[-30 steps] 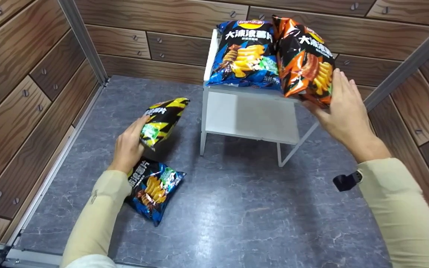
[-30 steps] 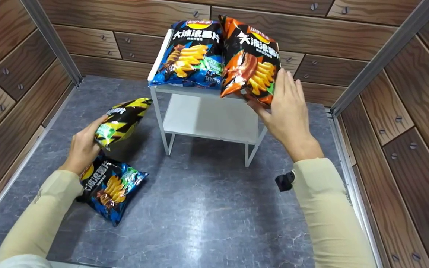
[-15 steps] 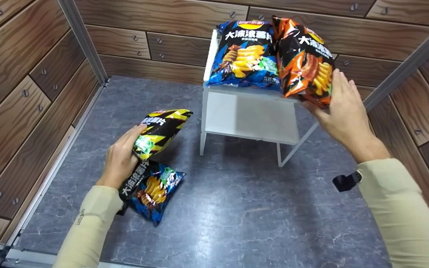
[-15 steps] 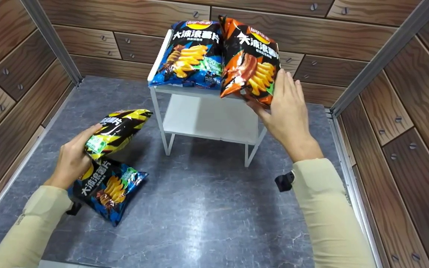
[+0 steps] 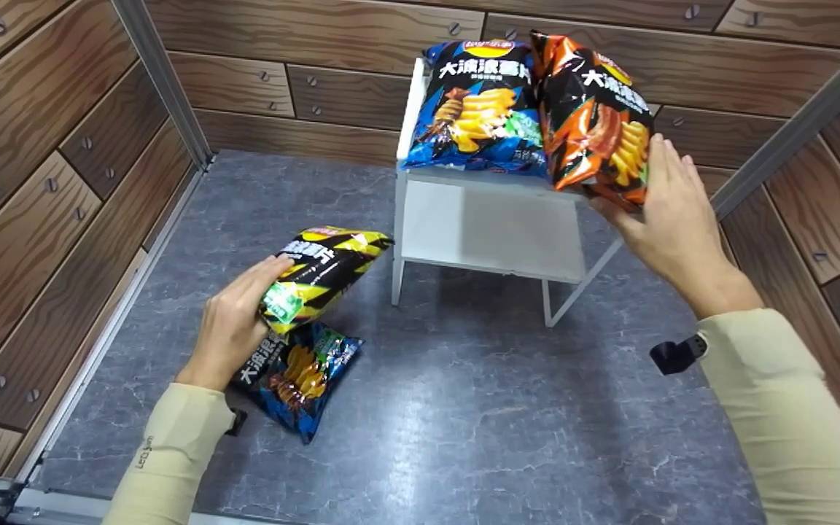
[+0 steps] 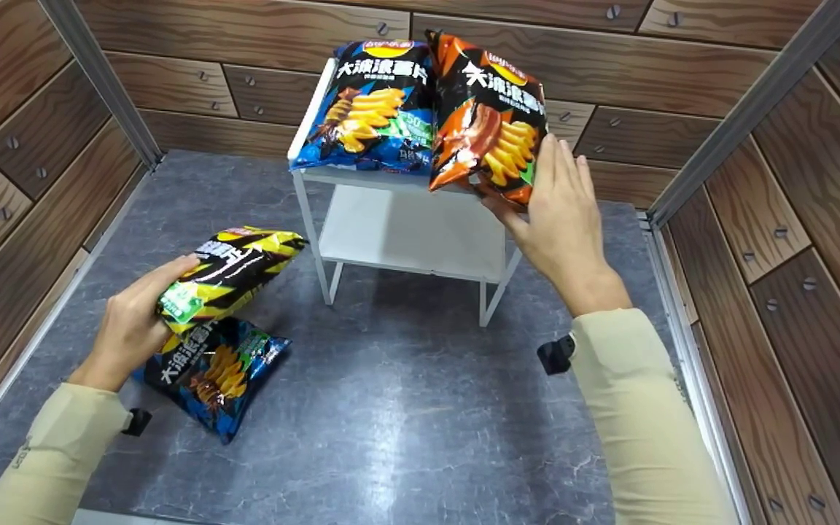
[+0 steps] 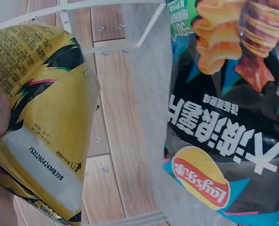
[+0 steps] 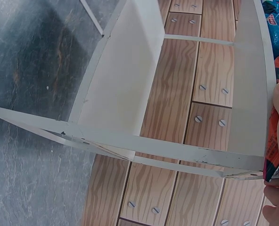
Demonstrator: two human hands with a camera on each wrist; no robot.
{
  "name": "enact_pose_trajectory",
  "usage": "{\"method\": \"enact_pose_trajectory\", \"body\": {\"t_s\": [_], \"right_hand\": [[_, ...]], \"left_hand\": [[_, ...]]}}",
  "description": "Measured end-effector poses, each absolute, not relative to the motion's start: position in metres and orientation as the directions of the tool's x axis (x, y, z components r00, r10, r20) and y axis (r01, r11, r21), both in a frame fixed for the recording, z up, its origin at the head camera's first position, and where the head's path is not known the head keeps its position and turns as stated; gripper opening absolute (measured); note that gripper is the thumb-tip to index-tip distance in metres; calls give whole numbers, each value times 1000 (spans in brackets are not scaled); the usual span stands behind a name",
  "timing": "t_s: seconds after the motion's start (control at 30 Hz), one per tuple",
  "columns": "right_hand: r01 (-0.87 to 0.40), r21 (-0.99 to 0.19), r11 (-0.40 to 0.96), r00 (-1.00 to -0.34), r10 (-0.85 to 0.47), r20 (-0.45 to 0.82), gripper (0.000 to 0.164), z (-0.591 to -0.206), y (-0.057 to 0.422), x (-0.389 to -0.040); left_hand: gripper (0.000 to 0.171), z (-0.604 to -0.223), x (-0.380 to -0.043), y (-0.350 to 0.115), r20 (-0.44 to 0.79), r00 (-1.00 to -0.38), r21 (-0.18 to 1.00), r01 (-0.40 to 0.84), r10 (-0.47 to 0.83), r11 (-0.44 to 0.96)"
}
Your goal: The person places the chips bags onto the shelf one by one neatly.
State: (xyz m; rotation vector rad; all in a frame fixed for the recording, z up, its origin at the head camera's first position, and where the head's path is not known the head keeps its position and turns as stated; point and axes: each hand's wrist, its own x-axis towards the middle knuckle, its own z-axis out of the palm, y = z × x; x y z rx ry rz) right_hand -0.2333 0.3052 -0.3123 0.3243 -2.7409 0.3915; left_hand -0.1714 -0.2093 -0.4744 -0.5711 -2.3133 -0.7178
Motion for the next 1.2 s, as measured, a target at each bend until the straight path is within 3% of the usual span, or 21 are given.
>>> {"method": "enact_pose_trajectory", "body": {"t_s": [0.23,0.53,0.93,1.2], "right_hand": [[-266,-237,934,-916,-169,364,101,-312,305,-232],[-276,-237,931,-909,-173,379,101,-313,305,-232],[-279,-244,929,-910,-174,378,101,-314,305,-233],[-271,-255,928,-915,-167,366,101,-313,305,-233]], "left_hand": [[85,-465,-166,-201,683,-680,290,588,267,755],[60,-454,-162,-185,705,-626,264,667,332,697],[57,-438,-160,-156,738,-512,184,779,439,600],[55,-425,-157,-147,738,-476,157,811,479,564]]}}
